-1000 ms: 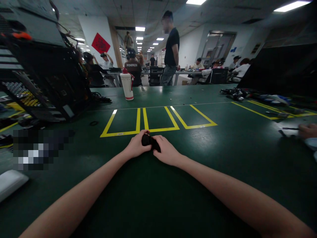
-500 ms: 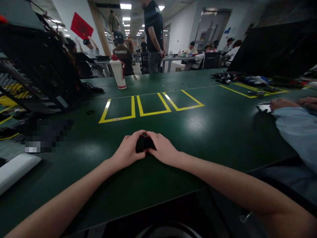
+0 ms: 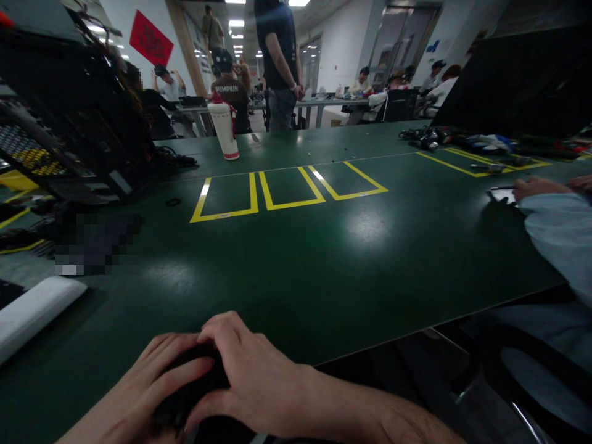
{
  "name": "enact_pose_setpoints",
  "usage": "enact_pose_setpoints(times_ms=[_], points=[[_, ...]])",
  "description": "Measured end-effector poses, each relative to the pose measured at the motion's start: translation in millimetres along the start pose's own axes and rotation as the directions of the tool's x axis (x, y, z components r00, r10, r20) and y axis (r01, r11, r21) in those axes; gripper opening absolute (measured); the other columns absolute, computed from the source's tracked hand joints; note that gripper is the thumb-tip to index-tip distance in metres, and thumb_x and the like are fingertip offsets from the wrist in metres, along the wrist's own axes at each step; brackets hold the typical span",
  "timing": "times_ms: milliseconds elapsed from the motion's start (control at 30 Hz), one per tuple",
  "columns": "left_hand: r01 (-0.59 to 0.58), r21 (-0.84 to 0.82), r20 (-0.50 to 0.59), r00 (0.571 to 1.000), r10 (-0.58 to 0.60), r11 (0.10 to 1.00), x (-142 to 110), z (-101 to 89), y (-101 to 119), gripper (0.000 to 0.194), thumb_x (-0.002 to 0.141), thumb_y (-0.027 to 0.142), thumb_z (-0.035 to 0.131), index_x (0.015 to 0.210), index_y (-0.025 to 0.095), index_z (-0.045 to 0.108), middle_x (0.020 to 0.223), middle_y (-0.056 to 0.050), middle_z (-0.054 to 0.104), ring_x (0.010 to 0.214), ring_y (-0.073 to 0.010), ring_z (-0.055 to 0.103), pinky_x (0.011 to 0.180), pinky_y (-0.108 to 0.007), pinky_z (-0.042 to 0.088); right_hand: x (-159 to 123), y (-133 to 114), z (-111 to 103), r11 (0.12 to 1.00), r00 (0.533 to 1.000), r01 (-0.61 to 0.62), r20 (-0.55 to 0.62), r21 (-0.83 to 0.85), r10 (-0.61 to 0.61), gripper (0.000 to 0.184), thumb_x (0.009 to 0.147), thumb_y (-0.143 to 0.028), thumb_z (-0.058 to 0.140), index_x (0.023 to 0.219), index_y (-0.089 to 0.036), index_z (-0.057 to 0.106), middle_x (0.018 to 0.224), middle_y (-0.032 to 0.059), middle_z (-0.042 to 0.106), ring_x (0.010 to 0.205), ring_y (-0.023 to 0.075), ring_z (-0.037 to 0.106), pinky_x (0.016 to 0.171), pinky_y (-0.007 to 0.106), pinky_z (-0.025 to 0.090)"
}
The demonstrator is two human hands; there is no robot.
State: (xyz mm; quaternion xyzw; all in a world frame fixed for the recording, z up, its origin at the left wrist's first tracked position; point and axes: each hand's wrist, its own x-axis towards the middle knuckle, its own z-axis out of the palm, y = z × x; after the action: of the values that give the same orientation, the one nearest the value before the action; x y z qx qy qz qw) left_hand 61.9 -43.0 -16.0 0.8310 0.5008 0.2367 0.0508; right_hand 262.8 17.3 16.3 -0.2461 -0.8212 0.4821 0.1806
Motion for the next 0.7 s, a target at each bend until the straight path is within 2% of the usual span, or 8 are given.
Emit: enact_pose_setpoints(times_ms=[100, 233, 433, 567, 700], points=[[0.003, -0.032, -0.045, 0.999, -0.004, 0.999, -12.2, 3.1, -6.7, 0.039, 0.067, 0.040, 0.058, 0.106, 0.039, 0.050, 0.112, -0.002, 0.049, 0.099, -0.0238, 0.051, 0.077, -0.034, 0.047, 11.9, 3.0, 12.2, 0.995, 0.999, -0.034, -0.035, 0.097, 0.038, 0.061, 0.063, -0.048, 0.064, 0.112, -0.023, 0.037, 0.110, 0.0053, 0.046, 0.093, 0.0229, 0.054, 0.077, 0.038, 0.047], [0.111, -0.064, -0.067, 0.991, -0.116, 0.992, -20.3, 5.1, -12.7, 0.038, 0.069, 0.036, 0.057, 0.106, 0.036, 0.050, 0.114, -0.003, 0.045, 0.100, -0.0235, 0.050, 0.076, -0.033, 0.049, 22.2, 7.0, 22.9, 0.984, 0.997, -0.027, -0.073, 0.178, 0.040, 0.060, 0.062, -0.045, 0.066, 0.112, -0.024, 0.039, 0.110, 0.0037, 0.046, 0.097, 0.0209, 0.053, 0.080, 0.035, 0.046], [0.185, -0.083, -0.123, 0.973, -0.195, 0.979, -20.2, 5.2, -9.1, 0.033, 0.069, 0.041, 0.055, 0.101, 0.035, 0.052, 0.109, -0.002, 0.049, 0.096, -0.0226, 0.054, 0.075, -0.030, 0.050, 28.4, 8.1, 29.2, 0.993, 0.999, 0.016, -0.048, 0.115, -0.010, 0.064, 0.067, -0.042, 0.063, 0.119, -0.021, 0.033, 0.122, 0.0094, 0.040, 0.106, 0.0251, 0.049, 0.086, 0.038, 0.045], [0.277, -0.115, -0.122, 0.949, -0.291, 0.954, -16.6, 0.3, -2.4, 0.038, 0.068, 0.051, 0.055, 0.102, 0.033, 0.051, 0.109, -0.003, 0.051, 0.094, -0.0236, 0.056, 0.074, -0.031, 0.050, 25.1, 10.8, 30.8, 0.998, 0.997, 0.039, -0.069, 0.041, -0.036, 0.067, 0.066, -0.045, 0.062, 0.121, -0.020, 0.033, 0.130, 0.0125, 0.034, 0.111, 0.0300, 0.045, 0.089, 0.042, 0.043], [0.329, -0.162, -0.078, 0.935, -0.345, 0.930, -13.1, -5.5, -2.2, 0.041, 0.069, 0.053, 0.054, 0.105, 0.032, 0.048, 0.108, -0.004, 0.052, 0.094, -0.0231, 0.057, 0.074, -0.030, 0.051, 21.5, 9.6, 29.1, 0.995, 0.999, 0.015, -0.043, 0.095, -0.011, 0.052, 0.074, -0.036, 0.056, 0.118, -0.016, 0.037, 0.118, 0.0115, 0.049, 0.105, 0.0264, 0.051, 0.088, 0.040, 0.044]])
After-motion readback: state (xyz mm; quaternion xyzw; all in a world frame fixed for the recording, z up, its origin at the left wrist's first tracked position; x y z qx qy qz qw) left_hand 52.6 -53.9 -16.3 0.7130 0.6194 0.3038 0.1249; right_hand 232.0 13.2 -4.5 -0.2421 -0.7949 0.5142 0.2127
